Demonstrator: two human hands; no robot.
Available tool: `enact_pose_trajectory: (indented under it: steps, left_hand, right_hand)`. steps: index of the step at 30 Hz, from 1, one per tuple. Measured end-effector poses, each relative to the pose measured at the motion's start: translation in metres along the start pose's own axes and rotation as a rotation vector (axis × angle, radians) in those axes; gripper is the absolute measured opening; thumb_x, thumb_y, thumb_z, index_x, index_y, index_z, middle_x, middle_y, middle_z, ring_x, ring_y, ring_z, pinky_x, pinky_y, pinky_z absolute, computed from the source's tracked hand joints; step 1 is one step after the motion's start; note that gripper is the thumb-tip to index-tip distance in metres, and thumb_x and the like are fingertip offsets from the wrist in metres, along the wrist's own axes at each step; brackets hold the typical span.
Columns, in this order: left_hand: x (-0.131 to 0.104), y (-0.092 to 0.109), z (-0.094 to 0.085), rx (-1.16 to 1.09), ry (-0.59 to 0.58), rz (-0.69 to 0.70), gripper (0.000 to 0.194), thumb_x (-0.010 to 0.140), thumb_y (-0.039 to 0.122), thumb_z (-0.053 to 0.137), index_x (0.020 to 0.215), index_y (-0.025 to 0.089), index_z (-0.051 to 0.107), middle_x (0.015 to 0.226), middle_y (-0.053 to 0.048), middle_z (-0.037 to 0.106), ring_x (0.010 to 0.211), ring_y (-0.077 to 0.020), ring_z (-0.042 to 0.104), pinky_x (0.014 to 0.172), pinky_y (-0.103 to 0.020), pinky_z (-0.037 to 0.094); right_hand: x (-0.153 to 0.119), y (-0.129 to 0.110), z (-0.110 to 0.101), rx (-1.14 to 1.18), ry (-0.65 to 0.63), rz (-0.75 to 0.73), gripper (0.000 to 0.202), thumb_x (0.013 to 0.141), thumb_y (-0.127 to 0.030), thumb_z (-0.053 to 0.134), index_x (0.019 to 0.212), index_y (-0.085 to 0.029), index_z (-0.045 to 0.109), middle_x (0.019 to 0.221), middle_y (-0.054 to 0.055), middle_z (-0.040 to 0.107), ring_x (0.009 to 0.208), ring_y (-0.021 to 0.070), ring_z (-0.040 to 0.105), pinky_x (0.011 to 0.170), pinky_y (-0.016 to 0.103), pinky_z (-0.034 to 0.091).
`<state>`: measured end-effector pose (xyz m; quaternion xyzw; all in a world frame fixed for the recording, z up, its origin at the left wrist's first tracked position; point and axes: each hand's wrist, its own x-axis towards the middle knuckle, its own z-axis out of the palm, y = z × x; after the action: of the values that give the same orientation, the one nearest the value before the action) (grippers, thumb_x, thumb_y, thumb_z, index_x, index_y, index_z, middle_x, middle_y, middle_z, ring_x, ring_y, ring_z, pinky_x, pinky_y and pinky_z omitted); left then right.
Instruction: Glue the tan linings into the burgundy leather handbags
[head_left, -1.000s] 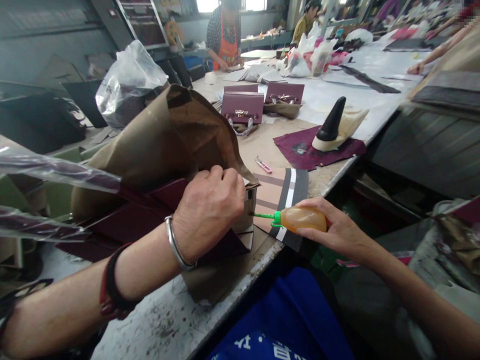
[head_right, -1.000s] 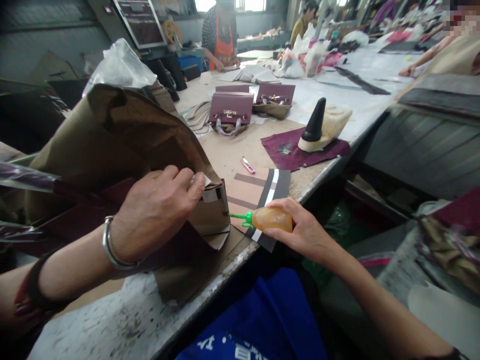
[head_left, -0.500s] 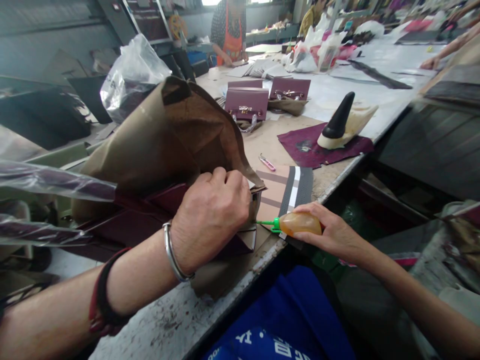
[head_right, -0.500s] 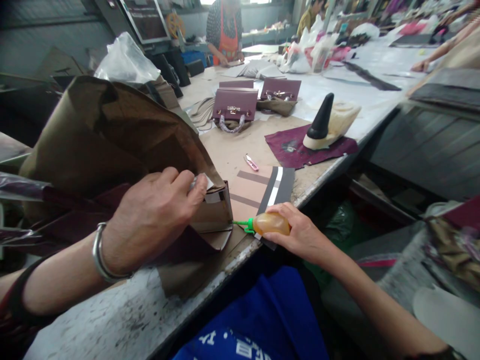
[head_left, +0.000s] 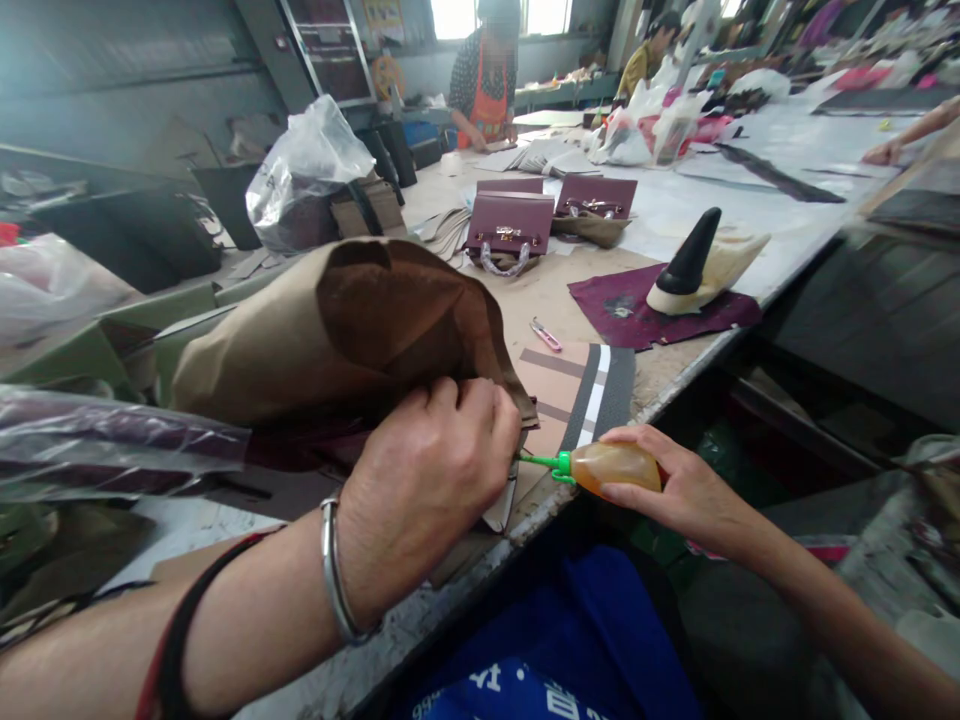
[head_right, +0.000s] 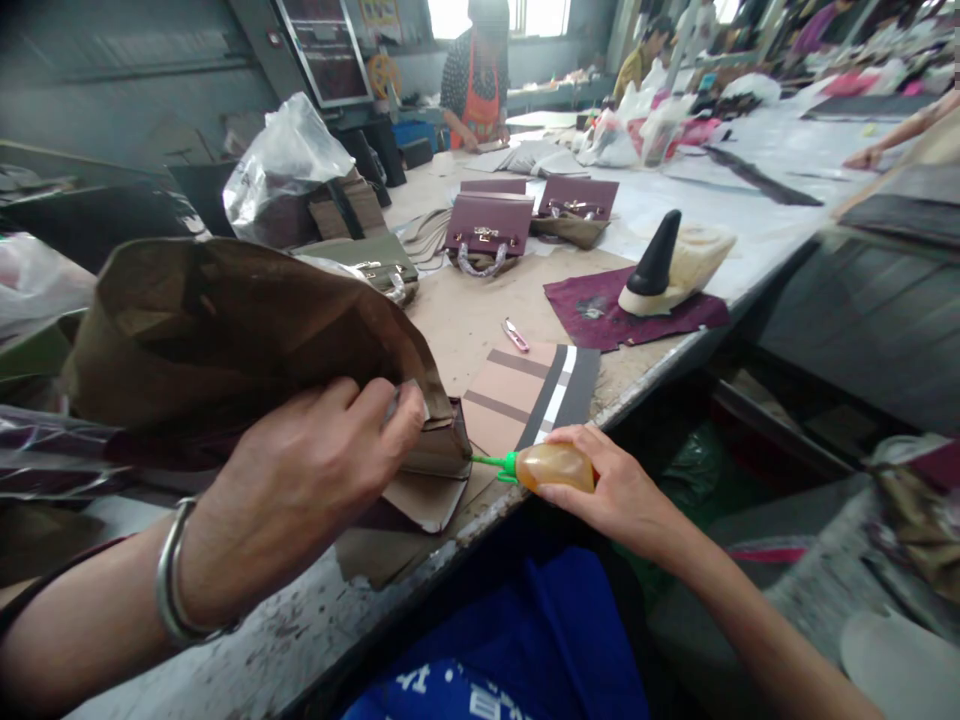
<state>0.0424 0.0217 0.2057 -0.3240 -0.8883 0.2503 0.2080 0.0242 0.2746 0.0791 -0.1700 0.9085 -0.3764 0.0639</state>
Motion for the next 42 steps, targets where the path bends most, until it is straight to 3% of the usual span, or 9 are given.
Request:
enact_pose_trajectory:
  steps: [5, 11, 16, 23, 30, 35, 42]
  left_hand:
    - [-0.008, 0.007, -0.01, 0.011, -0.061, -0.025, 0.023, 0.076, 0.003, 0.04, 0.09, 0.014, 0.055, 0.065, -0.004, 0.048, 0.054, -0.0215, 0.05, 0.043, -0.028, 0.037]
    - [-0.014, 0.013, -0.026, -0.02, -0.244, -0.039, 0.026, 0.076, 0.0, 0.038, 0.093, 0.015, 0.051, 0.065, -0.003, 0.05, 0.055, -0.0195, 0.053, 0.046, -0.025, 0.042]
    - [-0.021, 0.018, -0.031, -0.033, -0.243, -0.048, 0.031, 0.074, -0.003, 0.037, 0.094, 0.015, 0.052, 0.066, -0.002, 0.05, 0.055, -0.02, 0.055, 0.046, -0.026, 0.045]
    - [-0.037, 0.022, -0.034, -0.006, -0.21, -0.045, 0.033, 0.073, -0.003, 0.036, 0.096, 0.015, 0.053, 0.065, -0.002, 0.052, 0.054, -0.0199, 0.056, 0.045, -0.026, 0.047]
    - [-0.044, 0.026, -0.034, -0.006, -0.192, -0.038, 0.035, 0.075, -0.004, 0.035, 0.098, 0.015, 0.053, 0.065, -0.003, 0.053, 0.054, -0.0204, 0.057, 0.044, -0.027, 0.048]
    - [-0.05, 0.029, -0.04, 0.047, -0.25, -0.053, 0.039, 0.076, -0.005, 0.035, 0.102, 0.016, 0.054, 0.066, -0.002, 0.053, 0.054, -0.0196, 0.056, 0.048, -0.027, 0.049]
    - [-0.079, 0.036, -0.036, 0.037, -0.226, -0.061, 0.038, 0.077, -0.002, 0.039, 0.105, 0.017, 0.056, 0.071, -0.005, 0.06, 0.053, -0.0206, 0.058, 0.044, -0.028, 0.05]
  right_hand:
    - [-0.008, -0.002, 0.002, 0.021, -0.007, 0.002, 0.037, 0.079, -0.042, 0.061, 0.109, -0.024, 0.051, 0.107, 0.003, 0.055, 0.094, 0.0211, 0.056, 0.084, 0.034, 0.046]
    - [-0.01, 0.0, 0.007, 0.029, -0.006, -0.012, 0.036, 0.078, -0.041, 0.062, 0.108, -0.024, 0.05, 0.106, 0.004, 0.055, 0.095, 0.0214, 0.056, 0.085, 0.035, 0.045]
    - [-0.009, 0.0, 0.014, 0.016, 0.002, -0.045, 0.035, 0.079, -0.04, 0.061, 0.108, -0.023, 0.05, 0.107, 0.005, 0.055, 0.098, 0.023, 0.054, 0.089, 0.038, 0.043]
    - [-0.012, -0.006, 0.011, 0.086, -0.092, 0.007, 0.037, 0.078, -0.041, 0.061, 0.108, -0.022, 0.05, 0.104, 0.004, 0.055, 0.092, 0.0215, 0.056, 0.084, 0.036, 0.045]
    - [-0.012, -0.007, 0.012, 0.035, -0.021, -0.053, 0.035, 0.079, -0.039, 0.062, 0.108, -0.022, 0.05, 0.105, 0.004, 0.055, 0.098, 0.0217, 0.054, 0.089, 0.036, 0.042]
    - [-0.016, -0.012, 0.01, 0.115, -0.114, 0.022, 0.036, 0.077, -0.04, 0.062, 0.107, -0.022, 0.051, 0.102, 0.004, 0.057, 0.09, 0.0213, 0.058, 0.081, 0.034, 0.047]
    - [-0.019, -0.015, 0.011, 0.166, -0.124, 0.007, 0.036, 0.078, -0.039, 0.062, 0.108, -0.022, 0.05, 0.106, 0.004, 0.055, 0.093, 0.0207, 0.057, 0.084, 0.034, 0.047]
